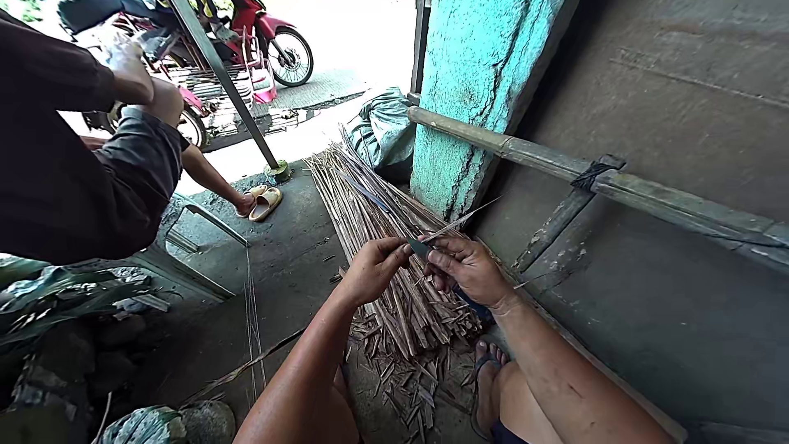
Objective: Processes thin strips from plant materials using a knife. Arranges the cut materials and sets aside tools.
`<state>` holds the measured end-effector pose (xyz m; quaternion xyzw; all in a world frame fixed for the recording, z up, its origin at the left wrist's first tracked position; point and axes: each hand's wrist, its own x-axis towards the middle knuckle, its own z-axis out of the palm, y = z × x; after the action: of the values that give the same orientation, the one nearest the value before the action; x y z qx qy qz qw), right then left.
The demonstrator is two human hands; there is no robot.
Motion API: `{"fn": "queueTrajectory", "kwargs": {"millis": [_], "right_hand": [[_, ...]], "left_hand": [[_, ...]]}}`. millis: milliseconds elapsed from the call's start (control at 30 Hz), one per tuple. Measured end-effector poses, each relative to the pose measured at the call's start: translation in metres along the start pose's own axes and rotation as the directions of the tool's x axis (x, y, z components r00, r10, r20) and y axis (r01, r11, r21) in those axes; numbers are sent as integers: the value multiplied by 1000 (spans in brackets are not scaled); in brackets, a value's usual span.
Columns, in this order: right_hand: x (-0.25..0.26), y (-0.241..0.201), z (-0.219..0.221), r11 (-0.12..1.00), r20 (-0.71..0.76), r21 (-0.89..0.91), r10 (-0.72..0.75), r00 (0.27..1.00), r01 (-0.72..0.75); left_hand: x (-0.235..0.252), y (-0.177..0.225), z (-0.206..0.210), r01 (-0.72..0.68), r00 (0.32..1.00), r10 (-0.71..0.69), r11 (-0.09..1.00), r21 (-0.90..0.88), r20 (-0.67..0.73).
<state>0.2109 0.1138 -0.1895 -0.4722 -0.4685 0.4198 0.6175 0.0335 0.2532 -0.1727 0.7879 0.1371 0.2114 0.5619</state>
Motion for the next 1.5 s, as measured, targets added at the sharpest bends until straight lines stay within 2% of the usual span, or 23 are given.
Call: {"fn": "queueTrajectory", "kwargs": {"millis": [133,333,433,500,567,633,733,833,967,1067,1267,1333,1433,1500], "right_hand": [[0,-1,-2,1000,5,-9,-16,1000,16],[2,-9,-12,994,-169,-27,-111,979,108],[2,-12,-20,991,-324,21,-120,938,134],[3,-16,-28,980,-457,77,-129,880,184],[3,-21,-36,964,-532,129,-133,836,235],[0,-22,-36,962,-462,160,-125,878,221],[-4,-17,-16,987,-241,137,-46,969,81],[-4,-10,-1,986,-148,164,11,989,14],[-1,-11,-8,980,-185,188,-27,982,62],[-1,-19,-25,979,-278,162,-76,957,125],[-3,-33,-56,945,-560,176,-136,817,277],[-5,-32,-51,948,-530,178,-134,837,265],[-6,-23,-30,961,-385,197,-106,917,193],[-5,-14,-18,964,-317,202,-101,943,171]], "left_hand": [[0,-1,-1,2,1000,-3,1000,12,27],[0,1,0,15,1000,-13,996,84,-28],[-1,-1,3,13,997,-1,988,157,-72],[0,-2,3,14,997,1,983,181,-82],[-1,-2,3,22,996,-5,984,179,-92],[-1,-2,3,17,994,0,987,158,-109],[0,-3,6,-13,991,33,988,151,-126],[1,-4,9,-45,991,63,987,154,-116],[3,-8,9,-77,988,101,979,189,-120],[3,-11,7,-101,987,125,971,219,-100],[2,-12,10,-85,985,129,937,339,-111],[4,-13,12,-97,980,156,917,386,-124],[5,-12,13,-142,973,200,909,393,-111],[5,-10,15,-163,970,221,896,412,-97]]}}
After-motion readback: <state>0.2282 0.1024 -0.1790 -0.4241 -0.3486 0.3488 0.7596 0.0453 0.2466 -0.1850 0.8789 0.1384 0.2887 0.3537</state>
